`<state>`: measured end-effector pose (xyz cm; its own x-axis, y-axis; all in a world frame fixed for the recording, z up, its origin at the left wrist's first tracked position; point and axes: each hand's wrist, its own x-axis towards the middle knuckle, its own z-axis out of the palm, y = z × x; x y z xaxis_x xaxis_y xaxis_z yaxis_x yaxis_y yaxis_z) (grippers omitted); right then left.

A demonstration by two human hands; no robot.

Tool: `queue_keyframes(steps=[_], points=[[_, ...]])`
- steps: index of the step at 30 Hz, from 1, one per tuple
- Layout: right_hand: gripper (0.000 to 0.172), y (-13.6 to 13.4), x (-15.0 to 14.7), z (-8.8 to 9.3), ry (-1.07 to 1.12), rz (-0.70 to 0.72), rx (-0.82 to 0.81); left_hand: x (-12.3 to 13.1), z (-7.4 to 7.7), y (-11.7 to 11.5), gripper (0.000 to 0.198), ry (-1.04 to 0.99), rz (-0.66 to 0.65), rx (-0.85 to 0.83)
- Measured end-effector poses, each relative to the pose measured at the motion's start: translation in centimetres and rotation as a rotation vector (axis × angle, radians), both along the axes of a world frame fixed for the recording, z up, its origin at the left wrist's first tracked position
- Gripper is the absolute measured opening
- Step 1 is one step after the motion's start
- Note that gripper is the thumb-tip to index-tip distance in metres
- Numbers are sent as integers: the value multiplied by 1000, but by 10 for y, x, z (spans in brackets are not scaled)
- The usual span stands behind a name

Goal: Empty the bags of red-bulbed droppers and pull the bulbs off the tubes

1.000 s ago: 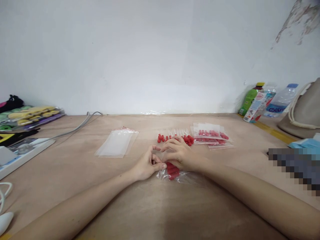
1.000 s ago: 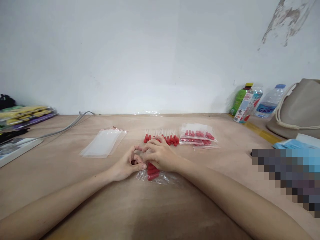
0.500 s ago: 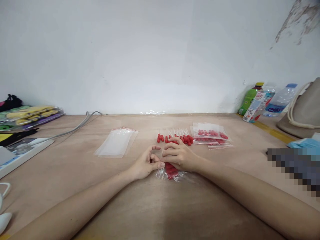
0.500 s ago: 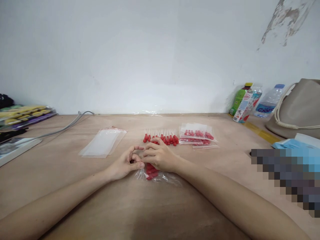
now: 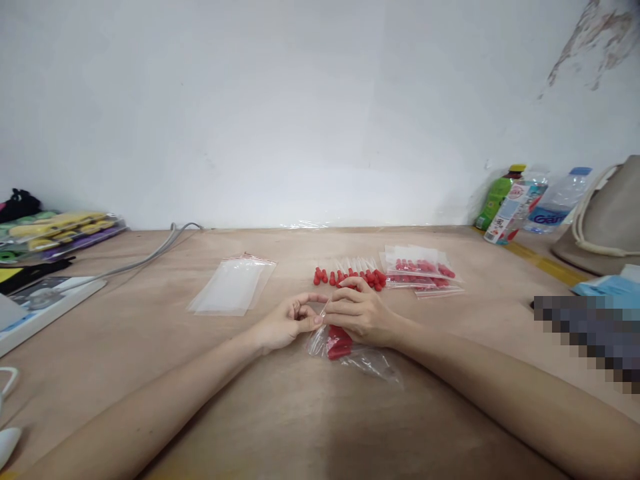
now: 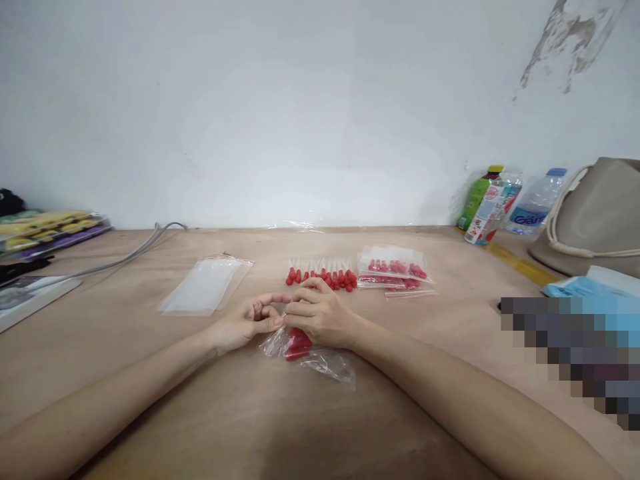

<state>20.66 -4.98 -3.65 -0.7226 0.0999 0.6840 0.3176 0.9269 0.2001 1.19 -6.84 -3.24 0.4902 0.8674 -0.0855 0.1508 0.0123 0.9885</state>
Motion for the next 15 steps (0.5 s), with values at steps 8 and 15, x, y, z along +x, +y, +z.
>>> queue_keyframes(steps=[8, 15], points=[[17, -4, 0, 6, -11, 14, -50, 1, -12, 1, 30, 150, 210, 335], [16, -15, 9, 7, 120, -39, -308, -2, -15, -1, 13, 254, 183, 495]])
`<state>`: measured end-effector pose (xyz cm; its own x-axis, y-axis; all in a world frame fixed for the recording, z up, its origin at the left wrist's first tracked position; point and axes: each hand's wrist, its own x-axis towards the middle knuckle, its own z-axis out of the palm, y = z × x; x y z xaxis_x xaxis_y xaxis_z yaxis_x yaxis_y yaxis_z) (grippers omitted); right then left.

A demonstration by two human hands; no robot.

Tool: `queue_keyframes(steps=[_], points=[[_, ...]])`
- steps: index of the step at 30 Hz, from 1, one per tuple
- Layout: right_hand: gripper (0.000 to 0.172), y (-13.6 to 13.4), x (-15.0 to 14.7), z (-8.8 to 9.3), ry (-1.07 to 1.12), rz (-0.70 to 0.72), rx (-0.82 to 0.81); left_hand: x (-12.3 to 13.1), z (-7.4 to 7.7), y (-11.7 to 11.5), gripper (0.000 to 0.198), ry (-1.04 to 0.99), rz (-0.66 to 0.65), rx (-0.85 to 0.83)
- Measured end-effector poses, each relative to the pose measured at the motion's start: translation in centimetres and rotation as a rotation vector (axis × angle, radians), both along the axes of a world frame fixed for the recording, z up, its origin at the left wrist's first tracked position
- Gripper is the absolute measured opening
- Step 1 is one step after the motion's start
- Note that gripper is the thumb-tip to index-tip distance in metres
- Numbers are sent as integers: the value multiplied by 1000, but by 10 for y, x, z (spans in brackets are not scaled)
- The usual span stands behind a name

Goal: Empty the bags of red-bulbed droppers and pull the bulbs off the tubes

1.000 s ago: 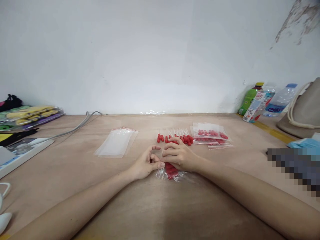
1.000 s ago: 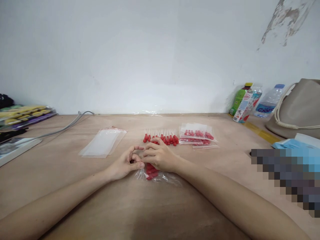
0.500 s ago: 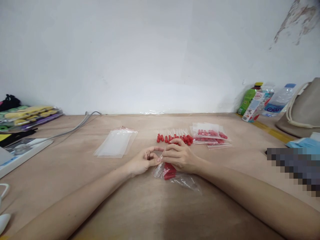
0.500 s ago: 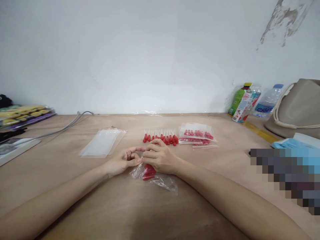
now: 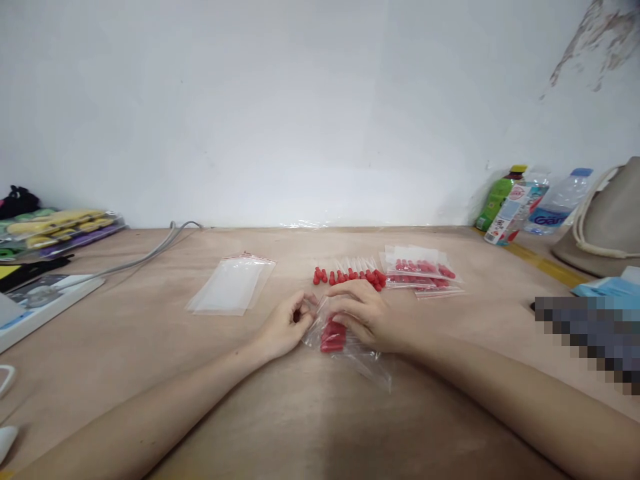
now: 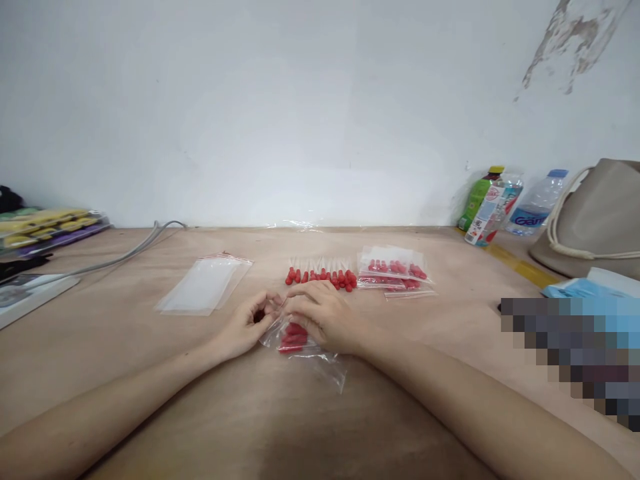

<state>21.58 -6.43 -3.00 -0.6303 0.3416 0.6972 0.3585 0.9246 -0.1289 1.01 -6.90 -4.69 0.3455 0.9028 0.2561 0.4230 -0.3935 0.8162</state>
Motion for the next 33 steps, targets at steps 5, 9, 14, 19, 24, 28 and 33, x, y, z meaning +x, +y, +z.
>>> queue_keyframes(steps=[5, 9, 14, 19, 24, 28, 33], points=[[17, -12, 25, -16, 11, -183, -141, -5, -6, 0, 9, 118, 76, 3], [36, -20, 47, -23, -77, -252, -250, -7, -6, 2, 14, 223, 88, 79], [39, -19, 52, -22, -113, -259, -342, -4, 1, 3, 22, 141, -120, 74], [38, -13, 51, -21, -116, -213, -379, 1, 15, -2, 27, 134, -259, 36], [34, -9, 52, -23, -106, -221, -348, 5, 22, -4, 30, 271, -326, 141], [29, -8, 51, -26, -89, -253, -271, 5, 22, -5, 35, 306, -317, 126], [25, -8, 50, -29, -80, -306, -194, 7, 18, -7, 30, 271, -275, 168]])
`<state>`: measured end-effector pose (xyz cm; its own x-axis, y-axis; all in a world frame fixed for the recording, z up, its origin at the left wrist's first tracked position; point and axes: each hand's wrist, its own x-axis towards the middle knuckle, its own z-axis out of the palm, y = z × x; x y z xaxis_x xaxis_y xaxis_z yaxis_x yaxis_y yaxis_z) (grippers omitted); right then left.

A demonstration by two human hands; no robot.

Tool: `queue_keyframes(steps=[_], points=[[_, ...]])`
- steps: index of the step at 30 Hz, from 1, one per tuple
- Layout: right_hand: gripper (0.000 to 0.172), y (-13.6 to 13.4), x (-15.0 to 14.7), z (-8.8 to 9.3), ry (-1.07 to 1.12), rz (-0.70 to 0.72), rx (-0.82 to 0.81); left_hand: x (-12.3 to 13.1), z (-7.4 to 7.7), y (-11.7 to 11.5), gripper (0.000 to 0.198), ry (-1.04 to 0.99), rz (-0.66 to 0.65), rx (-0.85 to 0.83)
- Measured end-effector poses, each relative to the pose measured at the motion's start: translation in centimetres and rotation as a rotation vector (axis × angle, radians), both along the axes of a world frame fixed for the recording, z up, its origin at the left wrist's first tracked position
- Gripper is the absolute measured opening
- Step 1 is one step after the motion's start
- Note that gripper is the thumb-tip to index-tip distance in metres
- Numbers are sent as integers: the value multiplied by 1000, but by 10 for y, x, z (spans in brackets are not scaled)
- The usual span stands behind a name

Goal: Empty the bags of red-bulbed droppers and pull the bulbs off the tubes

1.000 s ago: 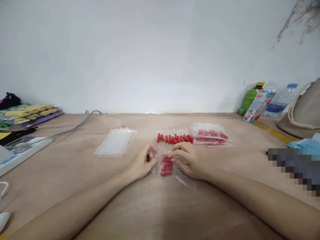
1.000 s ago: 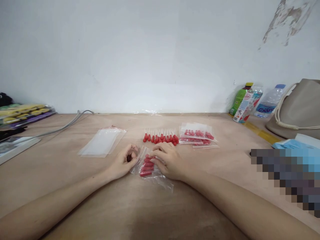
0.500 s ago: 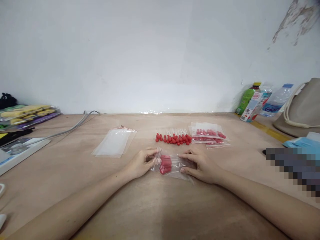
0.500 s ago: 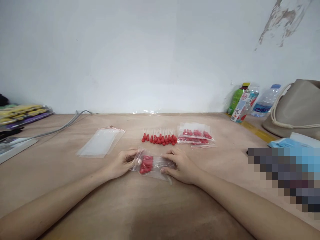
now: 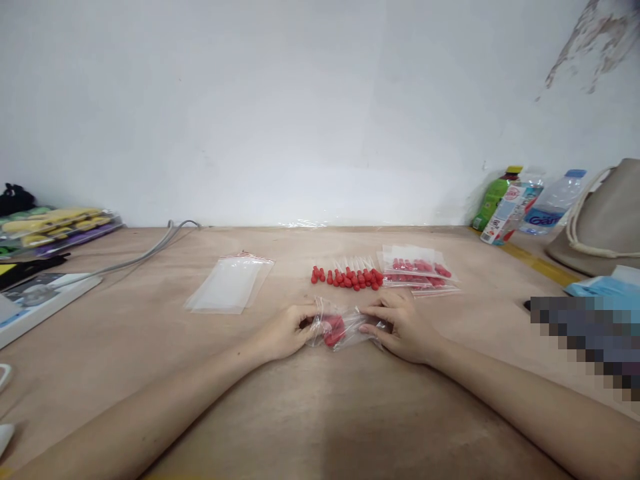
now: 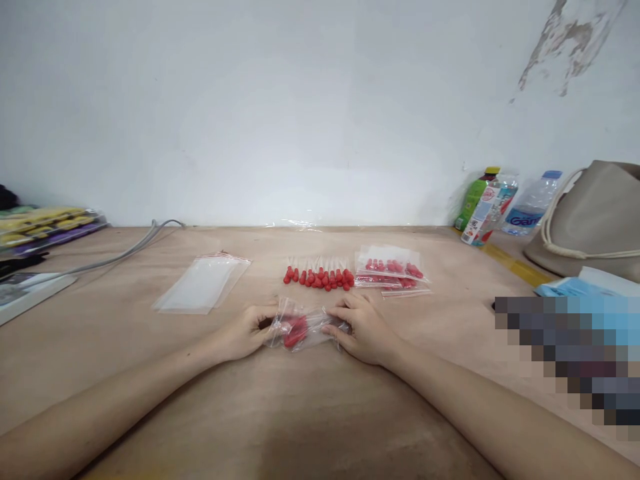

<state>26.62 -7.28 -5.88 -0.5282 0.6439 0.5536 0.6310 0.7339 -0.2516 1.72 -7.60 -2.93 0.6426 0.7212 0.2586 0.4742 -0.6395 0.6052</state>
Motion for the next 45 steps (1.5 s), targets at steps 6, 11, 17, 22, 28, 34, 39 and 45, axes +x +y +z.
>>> queue_keyframes(steps=[6, 11, 17, 22, 28, 34, 39, 45], points=[[24, 0, 0, 0, -20, -6, 29, 0, -2, -1, 32, 69, -87, 191], [24, 0, 1, 0, -26, -13, 47, -1, -2, 1, 36, 113, -153, 203], [24, 1, 2, -2, -35, -12, 47, -3, -4, 1, 33, 67, -116, 277], [25, 1, 2, -2, -44, -5, 43, -6, -7, 3, 33, -47, -106, 147], [24, 0, 3, -1, -38, -11, 49, -15, -5, 10, 33, -292, 55, -355], [23, 0, 2, -1, -25, -10, 42, -19, 5, 10, 39, -242, -181, -526], [22, 2, 2, -2, -28, -14, 56, -12, -1, 7, 24, -156, -154, -212], [22, 2, 3, -2, -40, -19, 58, -31, 5, 18, 28, -127, -30, -308]])
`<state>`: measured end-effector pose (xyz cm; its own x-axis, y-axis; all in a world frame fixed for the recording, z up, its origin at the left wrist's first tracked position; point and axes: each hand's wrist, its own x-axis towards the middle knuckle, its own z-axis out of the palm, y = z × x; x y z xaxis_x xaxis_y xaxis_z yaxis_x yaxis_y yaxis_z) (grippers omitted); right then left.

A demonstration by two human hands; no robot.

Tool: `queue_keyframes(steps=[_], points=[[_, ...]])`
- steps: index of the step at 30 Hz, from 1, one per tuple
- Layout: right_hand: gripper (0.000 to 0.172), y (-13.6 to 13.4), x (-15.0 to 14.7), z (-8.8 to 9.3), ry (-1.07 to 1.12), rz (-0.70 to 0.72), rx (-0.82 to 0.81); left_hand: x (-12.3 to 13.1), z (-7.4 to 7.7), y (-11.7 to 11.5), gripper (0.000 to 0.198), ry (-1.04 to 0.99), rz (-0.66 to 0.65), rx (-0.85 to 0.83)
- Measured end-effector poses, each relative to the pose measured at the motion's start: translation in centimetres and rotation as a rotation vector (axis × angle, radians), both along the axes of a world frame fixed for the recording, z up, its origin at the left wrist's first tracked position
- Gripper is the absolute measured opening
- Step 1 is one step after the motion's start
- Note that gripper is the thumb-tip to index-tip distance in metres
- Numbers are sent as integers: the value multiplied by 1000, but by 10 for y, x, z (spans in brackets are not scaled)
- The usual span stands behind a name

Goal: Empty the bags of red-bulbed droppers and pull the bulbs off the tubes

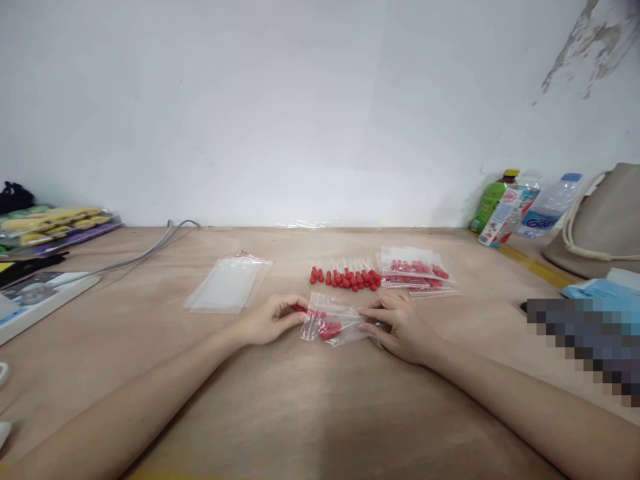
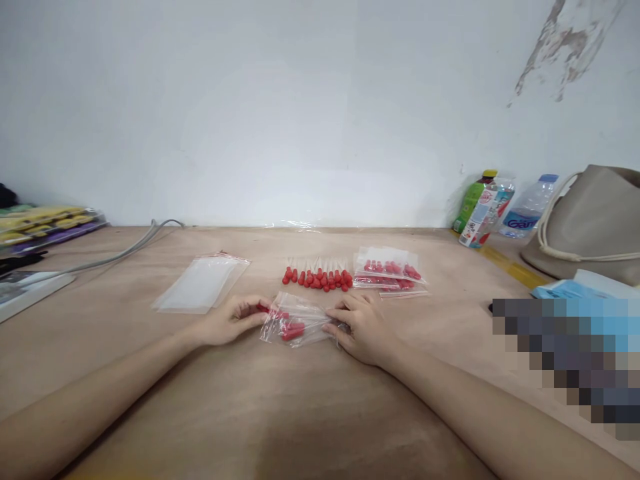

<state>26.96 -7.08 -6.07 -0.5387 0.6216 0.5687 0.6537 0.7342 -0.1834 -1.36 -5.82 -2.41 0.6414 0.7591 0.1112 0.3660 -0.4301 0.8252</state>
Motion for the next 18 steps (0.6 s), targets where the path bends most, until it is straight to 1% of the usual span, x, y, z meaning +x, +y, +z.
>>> queue_keyframes(steps=[2, 4, 7, 9, 10, 12, 14, 15, 17, 18], points=[[21, 0, 0, 0, 3, 1, 0, -17, 11, 6, 28, 61, 20, -40], [21, 0, 0, 0, 8, 6, 1, -36, 24, 10, 30, 63, 107, -58], [21, 0, -1, 1, 11, 11, 2, -63, 39, 14, 33, -43, 382, 103], [20, -1, -1, 1, 8, 6, -4, -75, 44, 18, 34, -99, 550, 205], [20, -1, -1, 1, 7, 3, -8, -78, 44, 22, 34, -109, 611, 232], [19, -1, -2, 1, 10, 0, -9, -80, 41, 30, 34, -77, 693, 251], [19, 0, -2, 1, 11, 4, 0, -72, 32, 37, 33, 17, 742, 300], [20, 0, -1, 1, 12, 7, 5, -66, 25, 40, 32, 79, 765, 358], [19, 0, -1, 0, 11, 8, 8, -49, 11, 42, 30, 169, 761, 519], [19, 0, -1, 0, 10, 8, 6, -39, 4, 42, 30, 207, 721, 573]])
